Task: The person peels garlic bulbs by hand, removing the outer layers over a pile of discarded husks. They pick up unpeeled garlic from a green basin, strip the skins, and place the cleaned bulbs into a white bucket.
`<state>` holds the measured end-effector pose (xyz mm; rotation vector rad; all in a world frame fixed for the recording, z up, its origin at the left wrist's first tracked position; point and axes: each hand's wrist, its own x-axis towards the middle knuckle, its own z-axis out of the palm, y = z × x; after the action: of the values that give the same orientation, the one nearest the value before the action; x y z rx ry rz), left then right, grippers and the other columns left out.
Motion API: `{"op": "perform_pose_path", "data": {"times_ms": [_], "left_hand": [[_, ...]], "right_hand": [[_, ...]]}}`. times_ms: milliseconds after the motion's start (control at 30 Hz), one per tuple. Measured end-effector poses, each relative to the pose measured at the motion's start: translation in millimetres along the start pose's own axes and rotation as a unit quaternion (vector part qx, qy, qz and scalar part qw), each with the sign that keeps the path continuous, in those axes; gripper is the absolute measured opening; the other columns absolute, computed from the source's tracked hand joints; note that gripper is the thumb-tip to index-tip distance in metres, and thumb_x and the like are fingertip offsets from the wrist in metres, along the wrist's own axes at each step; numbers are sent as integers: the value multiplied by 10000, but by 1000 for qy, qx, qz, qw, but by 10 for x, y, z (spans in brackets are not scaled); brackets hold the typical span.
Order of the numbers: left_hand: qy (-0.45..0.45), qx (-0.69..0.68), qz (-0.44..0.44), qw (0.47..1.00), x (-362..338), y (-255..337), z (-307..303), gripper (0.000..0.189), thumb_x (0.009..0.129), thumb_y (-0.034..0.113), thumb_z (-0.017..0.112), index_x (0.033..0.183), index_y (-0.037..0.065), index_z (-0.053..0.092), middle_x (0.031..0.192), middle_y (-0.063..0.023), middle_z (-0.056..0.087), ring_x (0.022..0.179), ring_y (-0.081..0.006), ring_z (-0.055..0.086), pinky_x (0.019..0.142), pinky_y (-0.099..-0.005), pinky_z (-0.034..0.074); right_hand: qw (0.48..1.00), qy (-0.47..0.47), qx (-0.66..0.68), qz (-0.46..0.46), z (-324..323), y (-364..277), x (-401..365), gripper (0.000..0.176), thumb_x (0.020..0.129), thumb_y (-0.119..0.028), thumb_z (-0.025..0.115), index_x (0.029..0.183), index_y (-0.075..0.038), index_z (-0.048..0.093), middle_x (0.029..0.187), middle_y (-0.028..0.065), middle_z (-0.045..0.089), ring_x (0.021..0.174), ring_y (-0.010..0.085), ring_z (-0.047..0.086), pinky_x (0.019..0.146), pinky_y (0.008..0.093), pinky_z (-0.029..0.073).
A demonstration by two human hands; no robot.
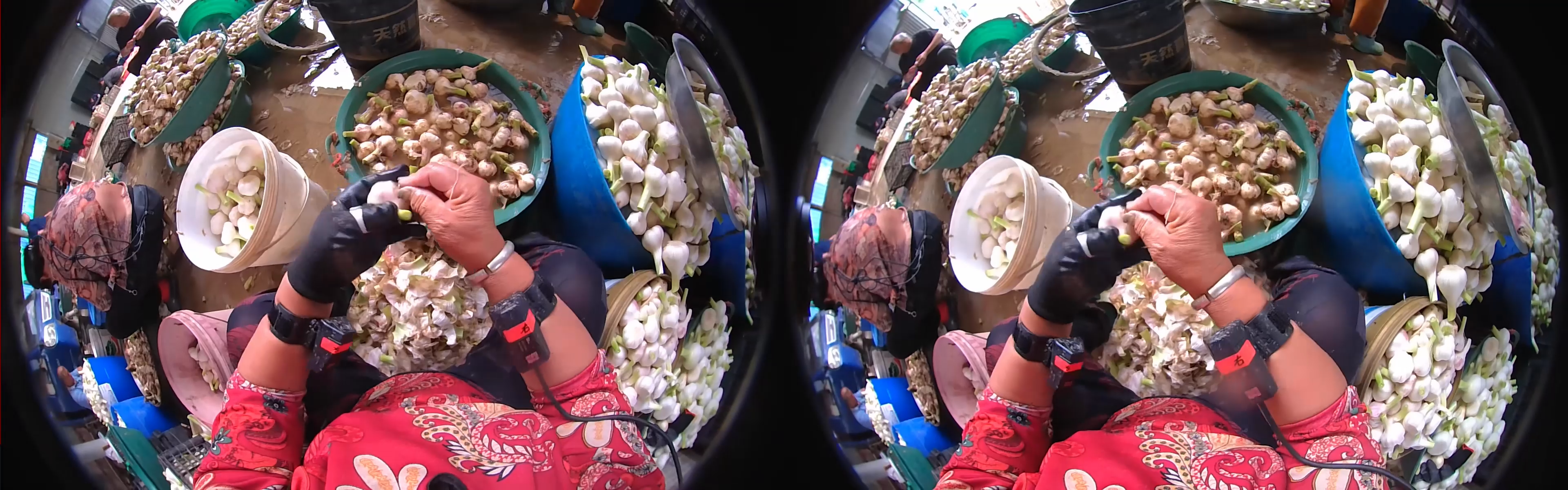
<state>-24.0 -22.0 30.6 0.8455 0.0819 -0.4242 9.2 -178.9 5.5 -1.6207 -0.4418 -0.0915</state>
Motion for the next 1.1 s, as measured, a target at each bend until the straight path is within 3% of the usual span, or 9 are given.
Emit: {"op": "perform_pose_path", "data": {"times_ms": [200, 333, 400, 433, 600, 767, 967, 1067, 1100], "left_hand": [[38, 166, 21, 985, -41, -137, -78, 589, 732, -104, 581, 1295, 14, 455, 1141, -88, 567, 1023, -164, 567, 890, -286, 472], [37, 301, 81, 950, -53, -83, -136, 609, 706, -134, 553, 1288, 32, 481, 1261, -61, 530, 1146, -151, 498, 965, -283, 405], [35, 295, 73, 952, -83, -21, -132, 608, 696, -142, 549, 1276, 32, 495, 1301, -52, 510, 1191, -150, 465, 999, -293, 375], [27, 295, 73, 952, -83, -7, -142, 613, 702, -141, 543, 1287, 34, 485, 1294, -52, 514, 1178, -146, 471, 986, -289, 387], [44, 240, 73, 967, -133, 27, -142, 697, 713, -134, 528, 1370, 59, 400, 1256, -71, 530, 1091, -136, 513, 904, -277, 444], [31, 272, 66, 959, -140, 11, -195, 833, 707, -126, 514, 1459, 106, 239, 1197, -94, 539, 974, -129, 537, 804, -261, 464], [18, 360, 56, 931, -268, -87, -64, 847, 720, -86, 542, 1470, 92, 190, 1273, -82, 486, 1063, -123, 476, 879, -260, 415], [5, 402, 95, 911, -274, -224, -96, 917, 720, -42, 642, 1476, 90, 141, 1371, -87, 389, 1090, -140, 475, 904, -278, 412], [19, 384, 103, 917, -272, -238, -106, 928, 718, -37, 658, 1476, 90, 139, 1372, -93, 380, 1097, -150, 477, 908, -281, 413]], "right_hand": [[988, -5, -122, 90, -1, 216, 15, 173, 761, -156, 631, 679, -23, 559, 670, 153, 587, 614, 275, 578, 574, 356, 446], [977, -3, -116, 178, -113, 263, 54, 61, 751, -86, 594, 774, -30, 591, 658, 104, 590, 585, 152, 554, 561, 291, 453], [982, 41, 90, 158, -107, 275, 56, 121, 742, -24, 569, 850, -42, 622, 680, 31, 593, 588, 85, 522, 566, 245, 452], [987, 11, 49, 151, -109, 262, 47, 151, 775, -4, 602, 921, -32, 627, 734, -13, 604, 631, 52, 529, 574, 218, 451], [948, -147, 192, 209, -3, -37, 26, 248, 840, -89, 668, 1064, -18, 586, 878, 11, 626, 784, 66, 585, 680, 201, 472], [915, -207, 191, 290, -73, -147, 75, 134, 847, -64, 651, 967, -33, 601, 792, 8, 625, 657, 50, 551, 584, 192, 453], [932, -147, 267, 196, 106, 52, -24, 92, 827, 16, 588, 769, -54, 606, 616, -55, 553, 530, 21, 479, 468, 203, 379], [988, -144, -16, 53, 183, 128, -75, 51, 783, -77, 612, 764, -31, 601, 619, 109, 605, 542, 230, 589, 532, 351, 457], [988, -147, -16, 53, 168, 143, -71, 51, 783, -77, 612, 764, -31, 601, 619, 109, 605, 542, 230, 589, 532, 351, 457]]}}
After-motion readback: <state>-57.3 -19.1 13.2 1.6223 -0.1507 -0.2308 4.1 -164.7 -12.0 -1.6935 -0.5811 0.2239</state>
